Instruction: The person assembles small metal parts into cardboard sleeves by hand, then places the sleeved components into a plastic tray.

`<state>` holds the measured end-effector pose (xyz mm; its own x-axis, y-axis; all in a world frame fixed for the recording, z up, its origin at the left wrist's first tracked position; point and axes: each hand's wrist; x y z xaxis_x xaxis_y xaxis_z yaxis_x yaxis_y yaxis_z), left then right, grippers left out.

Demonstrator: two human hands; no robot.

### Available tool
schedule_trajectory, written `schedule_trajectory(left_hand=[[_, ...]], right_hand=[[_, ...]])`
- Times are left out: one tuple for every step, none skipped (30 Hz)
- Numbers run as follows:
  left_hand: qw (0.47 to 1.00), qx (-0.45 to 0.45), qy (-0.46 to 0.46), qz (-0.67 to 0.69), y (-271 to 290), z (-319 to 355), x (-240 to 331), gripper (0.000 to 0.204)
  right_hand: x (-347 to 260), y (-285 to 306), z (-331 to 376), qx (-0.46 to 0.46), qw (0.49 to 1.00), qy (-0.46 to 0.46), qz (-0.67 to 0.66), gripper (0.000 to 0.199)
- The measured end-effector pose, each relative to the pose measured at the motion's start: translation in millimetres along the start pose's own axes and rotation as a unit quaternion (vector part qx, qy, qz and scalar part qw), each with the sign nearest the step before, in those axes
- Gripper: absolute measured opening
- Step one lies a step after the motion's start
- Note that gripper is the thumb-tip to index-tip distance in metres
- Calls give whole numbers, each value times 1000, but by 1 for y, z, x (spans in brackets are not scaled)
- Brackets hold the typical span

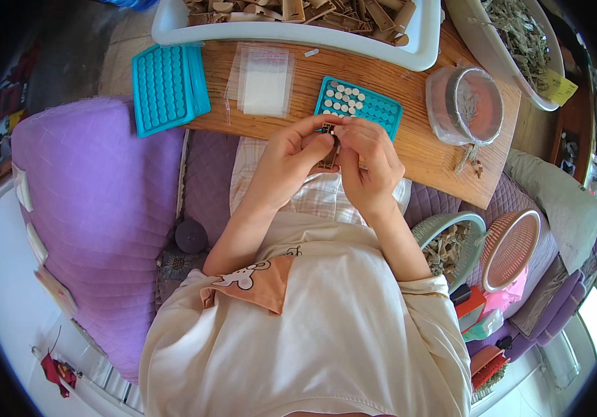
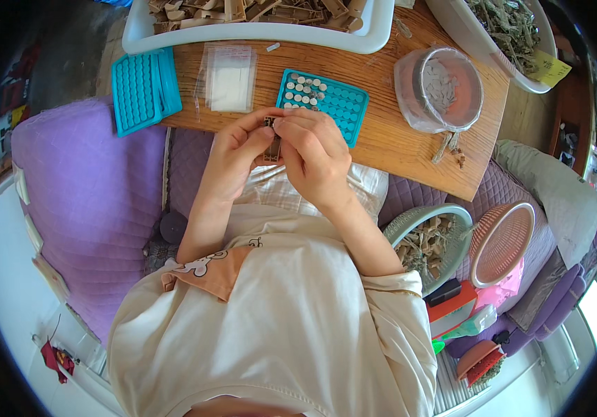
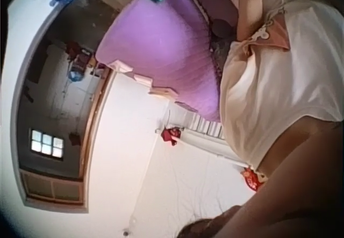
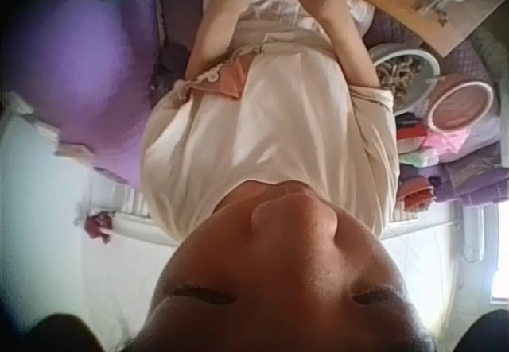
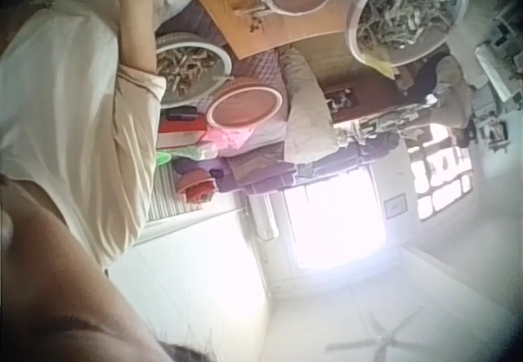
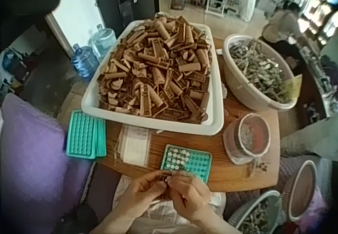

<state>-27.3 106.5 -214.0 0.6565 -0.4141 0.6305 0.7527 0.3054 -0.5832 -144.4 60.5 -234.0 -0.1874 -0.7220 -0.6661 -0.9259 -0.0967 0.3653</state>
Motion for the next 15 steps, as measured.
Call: schedule_trajectory(left_hand=[[1000,1,0,1,2,-1,-1,27],[1000,-5,4,-10,5,-3,-3,26],[1000,-12,9,-21,7,-3,-4,25],[1000,-11,9,-20,8,-3,-4,25],[1000,-11,11,-23,8,-2,-4,25],[1000,-11,13,-26,9,-2,-4,25],[1000,-12,14,-25,9,-2,-4,25],[999,-11,1,-50,10,-2,-4,26],[997,-10,-11,-74,10,-2,-4,27],[997,-11,-11,-74,9,-2,-4,27],[998,-20,-21,-62,8,-2,-3,25],[998,-29,-31,-49,7,-3,-3,24],[998,-29,-31,-49,6,-2,-3,24],[997,-35,-44,-51,5,-2,-2,24],[996,-40,-57,-53,5,-2,-2,25]], right_hand=[[2,3,0,-32,999,6,-6,20],[3,6,2,-33,999,6,-7,20],[4,9,4,-24,999,-42,-22,20],[6,12,7,-16,995,-90,-37,20],[7,16,8,-17,995,-89,-38,20],[9,20,10,-20,981,-191,-6,20],[12,24,12,-21,956,-290,28,19],[21,26,18,-45,960,-269,68,19],[25,28,24,-45,960,-269,68,19],[28,30,29,-115,958,-233,123,19],[30,31,33,-184,947,-195,176,19],[31,31,36,-183,947,-195,177,19],[32,30,38,-198,945,-186,185,19],[33,30,39,-212,942,-176,193,19],[33,30,39,-212,942,-176,193,19]])
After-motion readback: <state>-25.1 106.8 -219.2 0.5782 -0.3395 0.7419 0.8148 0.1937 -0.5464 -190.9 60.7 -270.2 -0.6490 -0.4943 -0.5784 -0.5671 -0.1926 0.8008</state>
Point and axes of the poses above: each hand's wrist, its own z-axis away from the middle knuckle, its own y-axis out of the back of the hand, x = y × z, and after that the axes turned 3 degrees about y, right-handed
